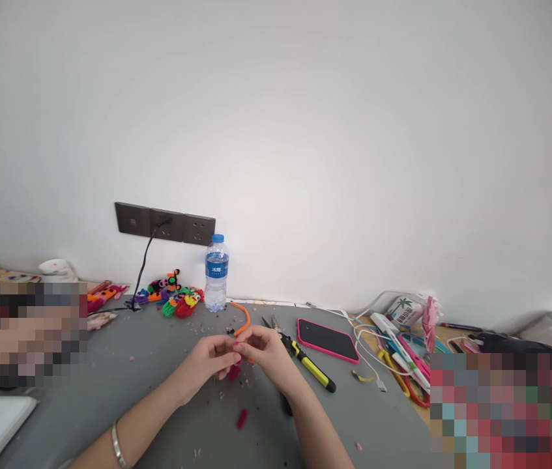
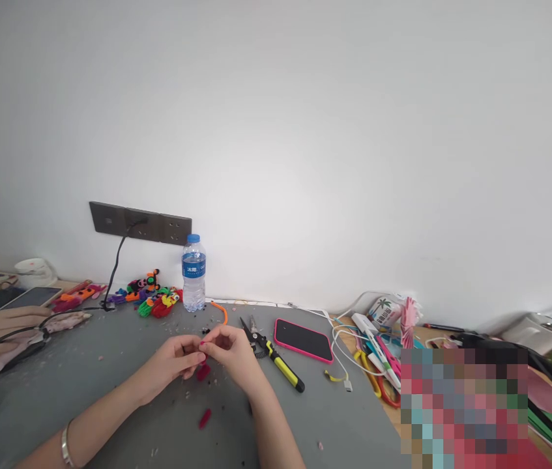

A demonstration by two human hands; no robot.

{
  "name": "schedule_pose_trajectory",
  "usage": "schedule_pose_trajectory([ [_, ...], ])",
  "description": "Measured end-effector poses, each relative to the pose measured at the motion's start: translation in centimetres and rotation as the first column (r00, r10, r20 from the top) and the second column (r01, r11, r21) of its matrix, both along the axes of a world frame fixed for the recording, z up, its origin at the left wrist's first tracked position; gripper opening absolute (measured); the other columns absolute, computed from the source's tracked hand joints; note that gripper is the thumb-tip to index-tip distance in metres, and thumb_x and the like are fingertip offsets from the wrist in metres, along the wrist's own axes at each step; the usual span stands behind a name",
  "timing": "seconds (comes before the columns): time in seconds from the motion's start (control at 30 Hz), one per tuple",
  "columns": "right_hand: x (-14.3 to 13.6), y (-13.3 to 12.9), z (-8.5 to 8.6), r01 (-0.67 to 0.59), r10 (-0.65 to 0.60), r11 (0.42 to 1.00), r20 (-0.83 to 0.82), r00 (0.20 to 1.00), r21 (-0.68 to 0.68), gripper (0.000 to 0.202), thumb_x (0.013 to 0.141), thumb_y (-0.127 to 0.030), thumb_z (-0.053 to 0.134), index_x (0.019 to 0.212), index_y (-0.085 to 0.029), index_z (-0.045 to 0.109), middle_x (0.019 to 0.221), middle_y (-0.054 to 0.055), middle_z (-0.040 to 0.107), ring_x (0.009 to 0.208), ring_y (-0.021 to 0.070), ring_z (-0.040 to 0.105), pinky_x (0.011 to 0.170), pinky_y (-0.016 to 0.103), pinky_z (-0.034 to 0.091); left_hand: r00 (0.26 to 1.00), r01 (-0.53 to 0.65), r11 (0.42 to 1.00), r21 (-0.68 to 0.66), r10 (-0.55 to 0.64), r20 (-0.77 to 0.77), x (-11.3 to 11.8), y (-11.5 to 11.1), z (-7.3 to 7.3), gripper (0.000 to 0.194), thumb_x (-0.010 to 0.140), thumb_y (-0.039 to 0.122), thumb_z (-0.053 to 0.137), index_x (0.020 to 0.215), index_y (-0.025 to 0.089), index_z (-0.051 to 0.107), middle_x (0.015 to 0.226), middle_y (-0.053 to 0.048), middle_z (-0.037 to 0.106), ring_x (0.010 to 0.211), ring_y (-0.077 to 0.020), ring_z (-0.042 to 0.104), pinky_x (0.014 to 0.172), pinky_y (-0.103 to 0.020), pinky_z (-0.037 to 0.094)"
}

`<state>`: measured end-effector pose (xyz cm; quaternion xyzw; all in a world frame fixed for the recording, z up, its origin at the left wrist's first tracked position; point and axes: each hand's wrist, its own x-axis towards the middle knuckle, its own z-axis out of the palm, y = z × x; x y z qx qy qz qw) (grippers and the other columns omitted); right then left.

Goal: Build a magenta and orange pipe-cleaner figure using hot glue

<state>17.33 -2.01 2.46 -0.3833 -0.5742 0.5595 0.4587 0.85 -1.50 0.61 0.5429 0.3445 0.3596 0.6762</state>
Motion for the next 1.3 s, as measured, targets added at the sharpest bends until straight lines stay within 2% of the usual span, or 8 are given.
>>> schedule_pose_trajectory([
  [0.23,-0.4,-0.1,0.0,-0.061,0.062,0.998,-0.082,0.995,0.014,0.024,0.075,-0.035,0.073,0.071,-0.017,0.058,0.064,-0.002,0.058,0.058,0.0113,0.051,0.055,0.023,0.037,0.999,0.045,0.998,-0.04,-0.045,-0.001,0.1,-0.1,0.1,0.032,0.072,0.044,0.072,0.077,0.014,0.06,0.06,0.006,0.042,0.048,-0.005,0.029,0.045,-0.021,0.021],
  [0.33,-0.5,0.1,-0.3,0.003,0.0,0.999,-0.078,0.997,0.037,0.027,0.076,-0.04,0.07,0.073,-0.018,0.055,0.064,-0.003,0.055,0.057,0.0105,0.048,0.055,0.023,0.035,1.0,0.024,0.999,-0.036,-0.024,0.018,0.0,-0.1,0.1,0.032,0.075,0.045,0.069,0.075,0.016,0.056,0.059,0.007,0.041,0.049,-0.0061,0.029,0.045,-0.021,0.021],
  [0.47,-0.3,0.6,-0.8,0.125,-0.123,0.991,-0.046,0.991,0.054,0.03,0.077,-0.046,0.067,0.075,-0.02,0.053,0.062,-0.004,0.051,0.056,0.0112,0.044,0.054,0.023,0.034,0.995,-0.075,0.997,-0.029,0.077,0.063,-0.1,0.1,0.2,0.031,0.078,0.045,0.066,0.072,0.018,0.053,0.059,0.005,0.044,0.051,-0.0076,0.033,0.046,-0.02,0.024],
  [0.63,-0.2,0.8,-1.0,0.201,-0.199,0.979,-0.06,0.978,0.033,0.034,0.076,-0.05,0.067,0.075,-0.021,0.051,0.065,-0.003,0.051,0.059,0.0132,0.047,0.056,0.024,0.038,0.982,-0.151,0.987,-0.048,0.155,0.111,0.0,0.4,0.2,0.031,0.077,0.045,0.066,0.071,0.018,0.053,0.06,0.004,0.047,0.055,-0.0095,0.038,0.047,-0.019,0.028],
  [0.87,0.0,1.0,-1.4,0.248,-0.235,0.964,-0.133,0.963,0.093,0.029,0.08,-0.046,0.065,0.075,-0.021,0.051,0.063,-0.005,0.045,0.056,0.0114,0.044,0.054,0.023,0.038,0.985,-0.171,0.982,0.084,0.171,0.007,0.3,-0.3,0.9,0.03,0.079,0.044,0.064,0.069,0.018,0.053,0.058,0.005,0.049,0.051,-0.0087,0.038,0.048,-0.019,0.03],
  [1.1,-0.7,0.8,-1.1,0.342,-0.321,0.933,-0.169,0.932,0.115,0.028,0.08,-0.047,0.063,0.077,-0.022,0.05,0.07,-0.003,0.049,0.059,0.0127,0.049,0.057,0.024,0.041,0.97,-0.243,0.962,0.127,0.237,0.057,0.1,0.1,0.3,0.029,0.081,0.046,0.061,0.072,0.019,0.053,0.063,0.004,0.048,0.055,-0.0101,0.04,0.05,-0.019,0.034],
  [1.2,-0.7,0.8,-1.0,0.351,-0.331,0.922,-0.136,0.934,0.165,0.029,0.081,-0.048,0.062,0.077,-0.022,0.05,0.069,-0.003,0.048,0.059,0.0133,0.048,0.057,0.025,0.041,0.967,-0.254,0.945,0.204,0.255,0.024,-0.1,0.3,0.0,0.028,0.08,0.044,0.062,0.07,0.019,0.054,0.062,0.004,0.047,0.055,-0.0106,0.041,0.052,-0.02,0.035],
  [1.3,-0.3,0.7,-1.0,0.319,-0.312,0.925,-0.068,0.948,0.205,0.028,0.082,-0.046,0.061,0.076,-0.021,0.049,0.067,-0.003,0.046,0.058,0.0127,0.045,0.055,0.025,0.039,0.966,-0.229,0.933,0.276,0.252,-0.049,-0.1,0.3,-0.1,0.024,0.078,0.041,0.064,0.072,0.019,0.059,0.065,0.002,0.053,0.06,-0.0131,0.047,0.055,-0.021,0.038],
])
